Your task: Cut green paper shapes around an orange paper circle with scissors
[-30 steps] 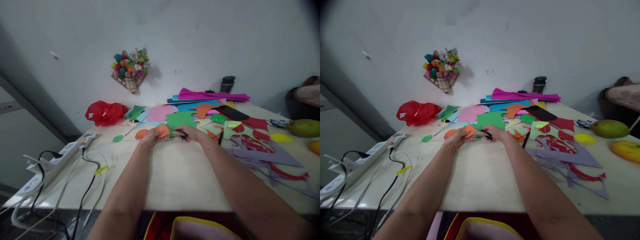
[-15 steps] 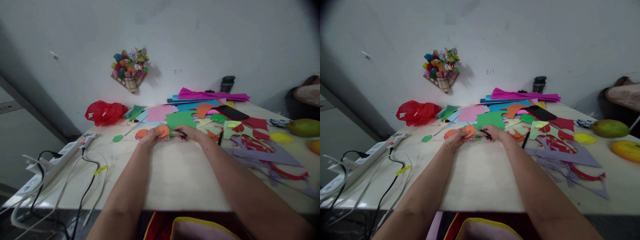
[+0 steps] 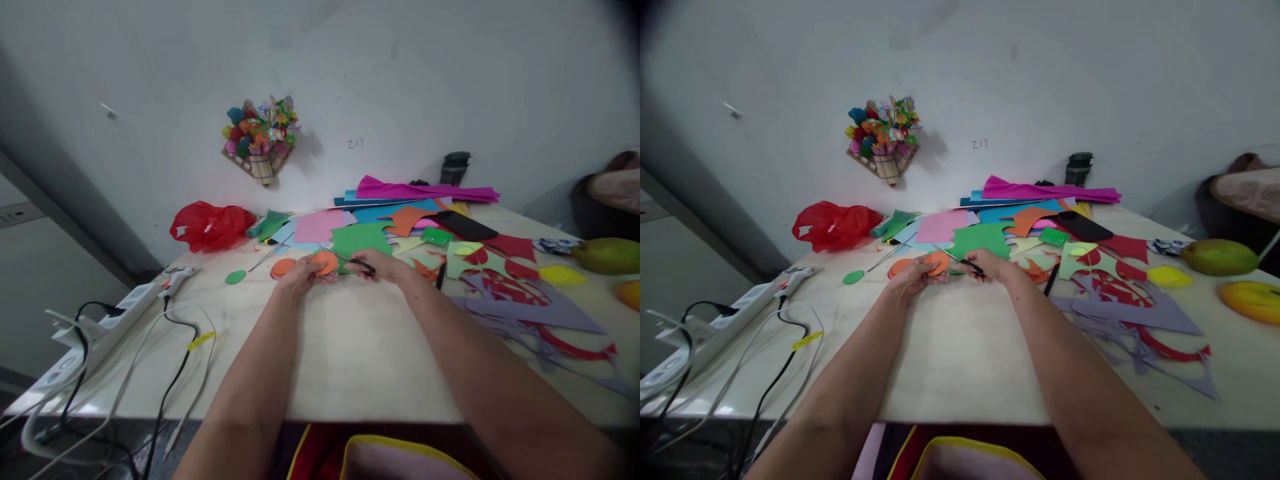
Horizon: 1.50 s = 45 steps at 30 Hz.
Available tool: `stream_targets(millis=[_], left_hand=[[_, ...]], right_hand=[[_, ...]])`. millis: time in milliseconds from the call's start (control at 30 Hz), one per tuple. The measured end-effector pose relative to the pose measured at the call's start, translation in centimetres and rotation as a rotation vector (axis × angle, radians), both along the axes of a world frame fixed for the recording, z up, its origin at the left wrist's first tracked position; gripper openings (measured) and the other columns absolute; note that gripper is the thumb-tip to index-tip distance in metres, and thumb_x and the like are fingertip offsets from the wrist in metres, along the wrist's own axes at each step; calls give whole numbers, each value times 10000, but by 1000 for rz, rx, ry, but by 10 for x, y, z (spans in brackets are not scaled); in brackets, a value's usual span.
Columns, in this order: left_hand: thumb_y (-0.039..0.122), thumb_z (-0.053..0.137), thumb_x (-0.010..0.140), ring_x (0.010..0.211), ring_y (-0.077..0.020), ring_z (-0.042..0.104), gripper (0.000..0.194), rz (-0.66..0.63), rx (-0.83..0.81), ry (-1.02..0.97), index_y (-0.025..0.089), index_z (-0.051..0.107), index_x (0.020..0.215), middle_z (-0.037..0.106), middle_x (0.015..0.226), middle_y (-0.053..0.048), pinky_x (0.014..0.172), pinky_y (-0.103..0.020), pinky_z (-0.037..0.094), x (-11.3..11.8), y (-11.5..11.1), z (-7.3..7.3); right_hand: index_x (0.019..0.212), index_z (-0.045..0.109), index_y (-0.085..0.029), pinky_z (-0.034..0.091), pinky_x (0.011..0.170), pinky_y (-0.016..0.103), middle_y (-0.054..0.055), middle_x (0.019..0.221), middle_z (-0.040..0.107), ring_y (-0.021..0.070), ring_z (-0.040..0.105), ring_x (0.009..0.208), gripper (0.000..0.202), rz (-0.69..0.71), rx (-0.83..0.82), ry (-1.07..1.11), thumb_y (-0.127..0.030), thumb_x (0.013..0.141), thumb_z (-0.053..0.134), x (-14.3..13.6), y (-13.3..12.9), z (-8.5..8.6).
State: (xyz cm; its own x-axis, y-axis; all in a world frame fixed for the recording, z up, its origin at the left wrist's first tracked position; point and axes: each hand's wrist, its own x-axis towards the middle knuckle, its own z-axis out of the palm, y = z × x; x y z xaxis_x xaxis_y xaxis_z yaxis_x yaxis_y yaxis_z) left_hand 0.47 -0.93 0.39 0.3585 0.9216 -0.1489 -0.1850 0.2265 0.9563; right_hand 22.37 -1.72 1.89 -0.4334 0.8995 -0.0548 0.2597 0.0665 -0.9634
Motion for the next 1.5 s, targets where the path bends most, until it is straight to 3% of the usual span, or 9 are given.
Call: stream_targets(millis=[567,867,1167,1500], left_hand=[[80,626,827,579,-200,706,35,-38,29,30,55,649,837,722,675,-151,553,-250,576,-5,2,-2],[106,720,786,528,-189,701,97,-89,15,6,47,647,809,721,656,-148,479,-200,553,-9,5,-5],[79,670,796,559,-219,716,112,-101,-3,28,71,621,896,713,618,-128,453,-208,523,-11,6,-6],[95,713,775,515,-207,701,129,-125,13,29,71,616,857,713,624,-128,432,-203,519,-13,5,-6]], right_hand=[[621,527,-184,263,384,207,-66,448,447,52,352,377,304,36,25,-28,-397,662,740,9,12,-12],[610,537,-179,255,372,208,-64,433,450,50,336,365,307,35,29,-48,-402,645,743,7,6,-5],[578,530,-182,247,354,204,-70,426,435,45,329,369,311,43,20,-53,-397,609,752,8,3,0],[580,518,-188,255,372,215,-65,445,438,54,353,384,281,78,12,-66,-367,652,722,12,4,0]])
